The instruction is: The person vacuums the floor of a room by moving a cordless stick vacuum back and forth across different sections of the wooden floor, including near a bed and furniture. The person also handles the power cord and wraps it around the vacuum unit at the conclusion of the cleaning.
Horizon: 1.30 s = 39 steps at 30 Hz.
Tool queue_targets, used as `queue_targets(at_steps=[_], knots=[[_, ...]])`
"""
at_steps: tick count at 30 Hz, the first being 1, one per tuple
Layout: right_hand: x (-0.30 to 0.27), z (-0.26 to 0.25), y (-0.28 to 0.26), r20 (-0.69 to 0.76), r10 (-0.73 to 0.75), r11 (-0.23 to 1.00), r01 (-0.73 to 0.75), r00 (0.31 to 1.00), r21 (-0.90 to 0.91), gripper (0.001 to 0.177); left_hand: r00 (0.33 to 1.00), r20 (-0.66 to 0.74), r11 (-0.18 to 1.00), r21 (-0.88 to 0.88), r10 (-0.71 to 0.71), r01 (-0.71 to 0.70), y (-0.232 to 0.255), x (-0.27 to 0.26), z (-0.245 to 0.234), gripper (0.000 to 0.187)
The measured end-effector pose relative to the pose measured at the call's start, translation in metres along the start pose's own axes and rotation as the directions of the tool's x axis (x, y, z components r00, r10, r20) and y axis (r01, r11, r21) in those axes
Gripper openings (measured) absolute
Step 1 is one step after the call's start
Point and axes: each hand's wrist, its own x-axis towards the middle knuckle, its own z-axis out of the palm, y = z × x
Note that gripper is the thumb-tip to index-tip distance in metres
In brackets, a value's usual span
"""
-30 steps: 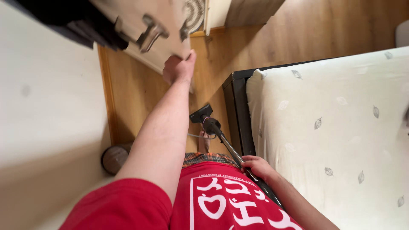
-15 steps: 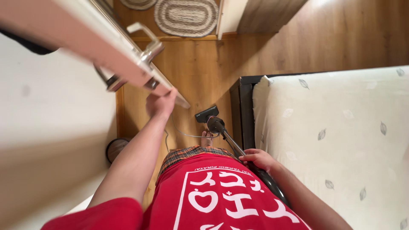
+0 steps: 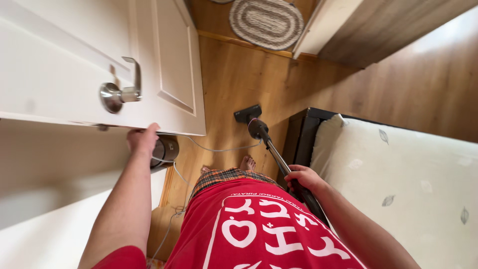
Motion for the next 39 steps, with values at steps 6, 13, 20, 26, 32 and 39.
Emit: queue_targets(at_steps=[6,13,20,26,32,39], knots=[[0.019,0.013,-0.029,0.011,-0.077,0.994,0.078,0.997,-0.074,0.055,0.982,-0.153,0.989,-0.117,-0.107,0.090,-0.020,0.058,-0.045,0.035],[0.028,0.027,-0.065,0.031,-0.194,0.953,0.196,0.981,-0.231,0.030,0.911,-0.156,0.912,-0.223,-0.381,0.344,-0.016,0.096,-0.074,0.017],[0.090,0.086,-0.156,0.036,-0.316,0.823,0.292,0.948,-0.487,0.006,0.950,0.027,0.784,-0.557,-0.311,0.273,-0.015,0.106,-0.100,0.038],[0.183,0.158,-0.253,0.182,-0.358,0.142,0.246,0.916,-0.959,0.022,0.938,0.007,0.635,-0.734,-0.347,0.241,-0.006,0.080,-0.084,0.037],[0.199,0.203,-0.310,0.256,-0.326,0.368,0.372,0.910,-0.852,0.012,0.967,-0.044,0.674,-0.725,-0.252,0.143,-0.022,0.080,-0.069,0.034],[0.140,0.238,-0.272,0.103,-0.278,0.444,0.223,0.955,-0.868,0.009,0.914,-0.169,0.708,-0.689,-0.368,0.157,-0.061,0.051,-0.054,0.054]])
